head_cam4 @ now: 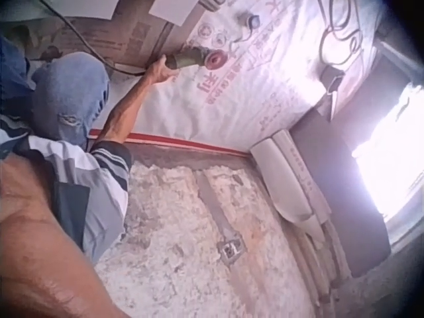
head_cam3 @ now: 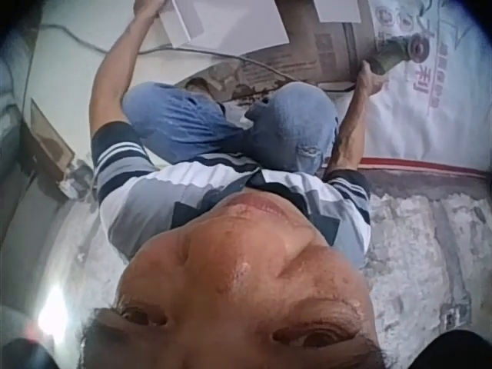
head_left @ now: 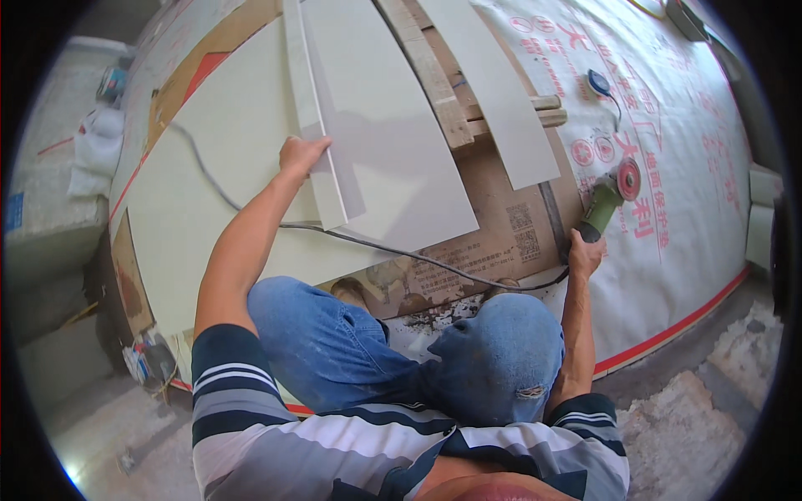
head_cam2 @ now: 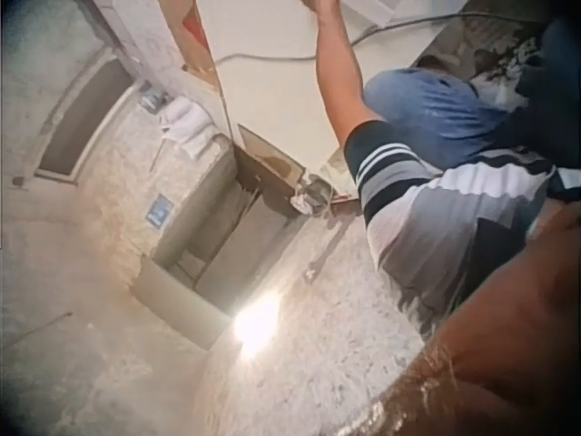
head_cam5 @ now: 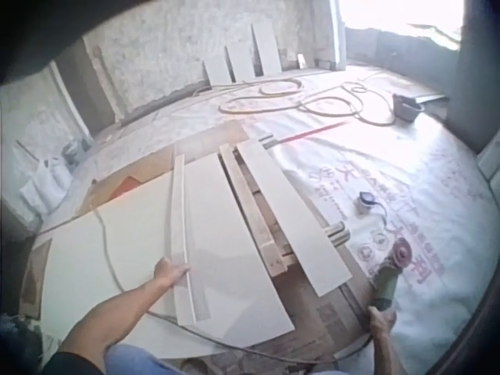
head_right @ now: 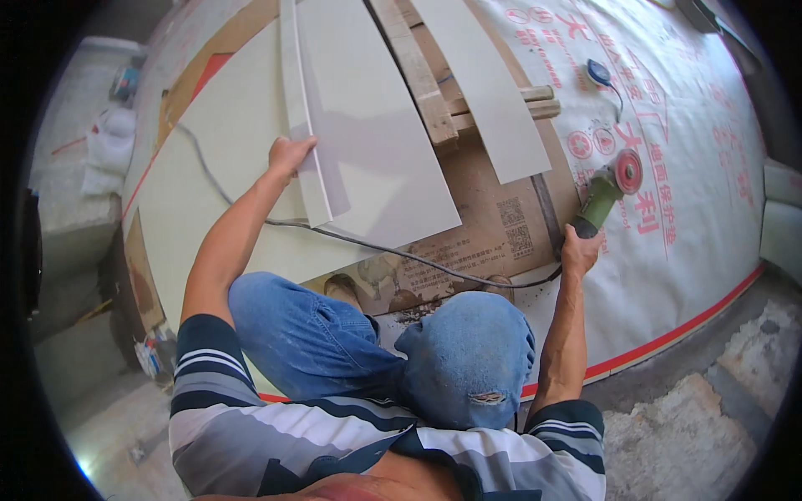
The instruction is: Using an angle grinder to cut and trim a large ceramic tile on the floor.
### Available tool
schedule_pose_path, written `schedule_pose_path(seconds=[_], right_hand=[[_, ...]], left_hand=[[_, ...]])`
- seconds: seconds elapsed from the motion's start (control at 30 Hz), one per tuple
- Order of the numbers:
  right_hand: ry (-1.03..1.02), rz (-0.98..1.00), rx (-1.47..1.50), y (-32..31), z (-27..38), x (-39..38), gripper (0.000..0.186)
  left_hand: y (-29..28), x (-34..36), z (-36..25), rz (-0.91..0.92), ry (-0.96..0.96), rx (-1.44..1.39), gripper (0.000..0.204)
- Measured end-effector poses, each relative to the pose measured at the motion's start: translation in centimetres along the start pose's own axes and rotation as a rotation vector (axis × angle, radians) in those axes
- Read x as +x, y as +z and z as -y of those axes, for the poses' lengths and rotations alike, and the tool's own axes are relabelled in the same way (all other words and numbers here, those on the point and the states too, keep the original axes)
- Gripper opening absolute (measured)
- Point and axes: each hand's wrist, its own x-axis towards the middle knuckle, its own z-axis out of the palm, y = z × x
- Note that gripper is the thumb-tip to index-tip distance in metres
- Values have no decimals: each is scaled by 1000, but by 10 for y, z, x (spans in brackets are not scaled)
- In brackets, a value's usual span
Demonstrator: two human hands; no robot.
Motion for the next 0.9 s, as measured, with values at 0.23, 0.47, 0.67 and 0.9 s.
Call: schedule_pose_path(seconds=[0.23,0.47,0.67,0.9], right_hand=[[104,44,-182,-8,26,-9,79],[44,119,-237,-8,17,-3,77],[-259,-71,-317,-27,43,-10,70],[-551,407,429,-40,180,9,40]], left_hand=[[-5,-6,-32,168,-23,-705,29],[16,-23,-85,38,207,-740,30],[43,-33,-166,130,347,-901,43],[121,-82,-246,1,454,-739,54]])
